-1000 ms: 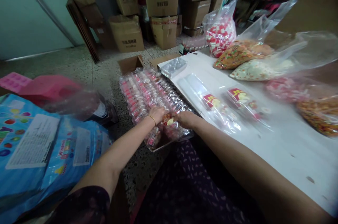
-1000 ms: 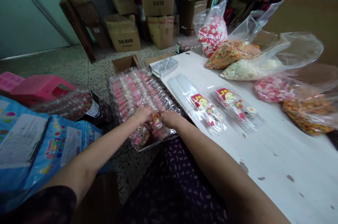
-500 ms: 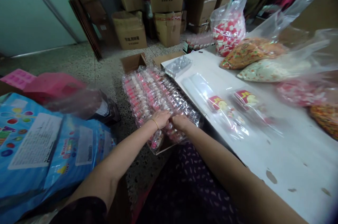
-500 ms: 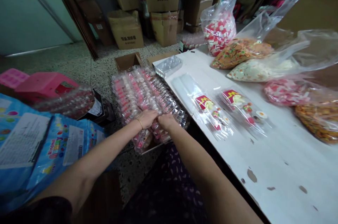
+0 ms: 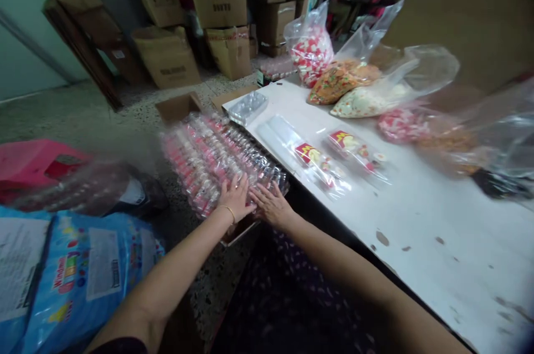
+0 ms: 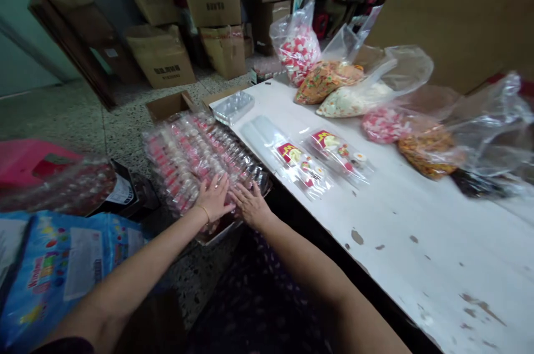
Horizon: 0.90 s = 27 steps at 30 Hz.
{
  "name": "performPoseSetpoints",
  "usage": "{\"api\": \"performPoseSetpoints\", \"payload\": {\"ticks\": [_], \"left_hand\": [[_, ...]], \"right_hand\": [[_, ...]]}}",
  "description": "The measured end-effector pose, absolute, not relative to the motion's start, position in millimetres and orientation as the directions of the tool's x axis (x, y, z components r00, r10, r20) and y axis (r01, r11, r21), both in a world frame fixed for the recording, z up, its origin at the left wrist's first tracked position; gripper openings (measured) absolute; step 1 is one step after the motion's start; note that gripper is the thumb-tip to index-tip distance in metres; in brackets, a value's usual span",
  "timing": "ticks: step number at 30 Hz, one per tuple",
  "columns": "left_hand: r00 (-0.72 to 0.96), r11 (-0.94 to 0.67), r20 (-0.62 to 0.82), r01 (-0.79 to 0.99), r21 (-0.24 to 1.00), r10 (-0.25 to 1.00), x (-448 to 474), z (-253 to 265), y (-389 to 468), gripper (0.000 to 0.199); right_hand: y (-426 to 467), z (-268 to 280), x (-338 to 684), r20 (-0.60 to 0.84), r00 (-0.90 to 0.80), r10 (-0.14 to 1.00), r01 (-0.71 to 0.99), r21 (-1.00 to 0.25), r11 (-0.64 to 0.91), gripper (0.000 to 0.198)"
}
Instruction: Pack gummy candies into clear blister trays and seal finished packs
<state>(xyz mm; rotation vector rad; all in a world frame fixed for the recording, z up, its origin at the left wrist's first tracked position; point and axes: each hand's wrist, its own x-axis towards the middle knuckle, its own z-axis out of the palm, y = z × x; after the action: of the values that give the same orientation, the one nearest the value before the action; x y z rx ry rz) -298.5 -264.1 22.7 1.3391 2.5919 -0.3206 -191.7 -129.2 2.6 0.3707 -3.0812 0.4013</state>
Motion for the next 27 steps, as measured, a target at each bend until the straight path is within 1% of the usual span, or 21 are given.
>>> {"api": "performPoseSetpoints", "payload": {"ticks": [1, 2, 3, 4, 6, 7, 8, 9, 10, 11, 13, 14, 16, 18, 19, 20, 22, 24, 25, 27], "left_hand": [[-0.549, 0.553, -0.312, 0.829, -0.085, 0.775, -303.4, 23.9, -264.5, 0.077], [-0.529, 0.541, -0.336, 0.838, -0.068, 0.779, -307.7, 27.6, -266.4, 0.079], [-0.517, 0.533, -0.339, 0.844, -0.051, 0.786, -310.6, 33.4, -270.0, 0.082], [-0.518, 0.534, -0.313, 0.844, -0.040, 0.796, -311.6, 40.3, -275.5, 0.085], [-0.567, 0.571, -0.179, 0.820, -0.034, 0.804, -306.5, 54.5, -291.0, 0.088], [-0.606, 0.606, -0.095, 0.795, -0.031, 0.790, -300.4, 60.3, -300.3, 0.088], [-0.646, 0.645, -0.025, 0.763, -0.026, 0.763, -292.3, 64.4, -309.9, 0.087], [-0.679, 0.680, 0.018, 0.733, -0.018, 0.734, -282.8, 66.5, -319.4, 0.085], [-0.704, 0.705, 0.033, 0.709, -0.015, 0.709, -272.6, 66.5, -328.1, 0.083], [-0.721, 0.721, 0.029, 0.692, -0.019, 0.692, -262.8, 64.4, -335.9, 0.081], [-0.733, 0.732, -0.004, 0.680, -0.050, 0.681, -248.1, 55.7, -348.1, 0.070], [-0.734, 0.732, -0.016, 0.678, -0.068, 0.679, -244.6, 50.4, -352.6, 0.060], [-0.736, 0.732, -0.019, 0.675, -0.088, 0.676, -247.0, 40.7, -358.9, 0.039], [-0.733, 0.729, -0.021, 0.679, -0.083, 0.680, -260.5, 34.3, -361.9, 0.027], [-0.723, 0.720, -0.032, 0.690, -0.075, 0.690, -270.2, 32.4, -362.0, 0.025], [-0.704, 0.701, -0.054, 0.710, -0.062, 0.708, -280.8, 31.3, -361.1, 0.023], [-0.647, 0.648, -0.114, 0.761, -0.031, 0.754, -302.1, 30.3, -357.0, 0.022], [-0.591, 0.599, -0.157, 0.801, 0.002, 0.791, -318.7, 29.6, -351.9, 0.023], [-0.574, 0.584, -0.166, 0.812, 0.015, 0.802, -324.0, 29.3, -350.2, 0.023], [-0.561, 0.573, -0.162, 0.819, 0.030, 0.812, -328.1, 28.9, -351.2, 0.023]], "right_hand": [[-120.6, 6.4, -193.0, 0.051, -0.973, -0.224, -0.230, -0.260, 0.938, 0.058], [-107.2, 13.2, -192.2, 0.069, -0.981, -0.182, -0.193, -0.264, 0.945, 0.057], [-89.9, 21.6, -189.0, 0.092, -0.991, -0.092, -0.113, -0.262, 0.958, 0.057], [-69.9, 30.5, -183.7, 0.117, -0.992, 0.036, 0.005, -0.255, 0.967, 0.058], [-28.4, 44.1, -169.7, 0.132, -0.928, 0.349, 0.313, -0.232, 0.921, 0.065], [-9.8, 46.8, -162.7, 0.099, -0.894, 0.436, 0.409, -0.212, 0.887, 0.074], [5.8, 46.3, -156.7, 0.031, -0.879, 0.475, 0.462, -0.191, 0.866, 0.082], [17.8, 42.9, -151.9, -0.053, -0.877, 0.477, 0.479, -0.171, 0.861, 0.085], [25.9, 37.4, -148.2, -0.116, -0.881, 0.459, 0.473, -0.153, 0.868, 0.084], [30.3, 30.9, -145.3, -0.140, -0.886, 0.442, 0.460, -0.140, 0.877, 0.078], [31.2, 20.6, -139.7, -0.115, -0.899, 0.423, 0.436, -0.142, 0.889, 0.064], [29.2, 19.2, -136.2, -0.079, -0.898, 0.432, 0.439, -0.160, 0.884, 0.058], [22.6, 27.2, -127.1, -0.016, -0.888, 0.460, 0.450, -0.234, 0.861, 0.053], [11.5, 49.1, -116.8, 0.019, -0.901, 0.434, 0.403, -0.337, 0.851, 0.053], [3.2, 63.6, -112.2, 0.025, -0.923, 0.383, 0.345, -0.385, 0.856, 0.054], [-7.5, 79.1, -108.6, 0.021, -0.952, 0.305, 0.267, -0.428, 0.863, 0.054], [-35.4, 107.7, -105.3, -0.012, -0.992, 0.123, 0.113, -0.498, 0.860, 0.052], [-68.1, 126.9, -108.0, -0.042, -0.998, -0.038, -0.007, -0.565, 0.825, 0.050], [-84.1, 131.8, -111.2, -0.071, -0.992, -0.107, -0.044, -0.598, 0.801, 0.049], [-111.4, 133.0, -120.0, -0.161, -0.969, -0.186, -0.046, -0.625, 0.779, 0.048]]}}
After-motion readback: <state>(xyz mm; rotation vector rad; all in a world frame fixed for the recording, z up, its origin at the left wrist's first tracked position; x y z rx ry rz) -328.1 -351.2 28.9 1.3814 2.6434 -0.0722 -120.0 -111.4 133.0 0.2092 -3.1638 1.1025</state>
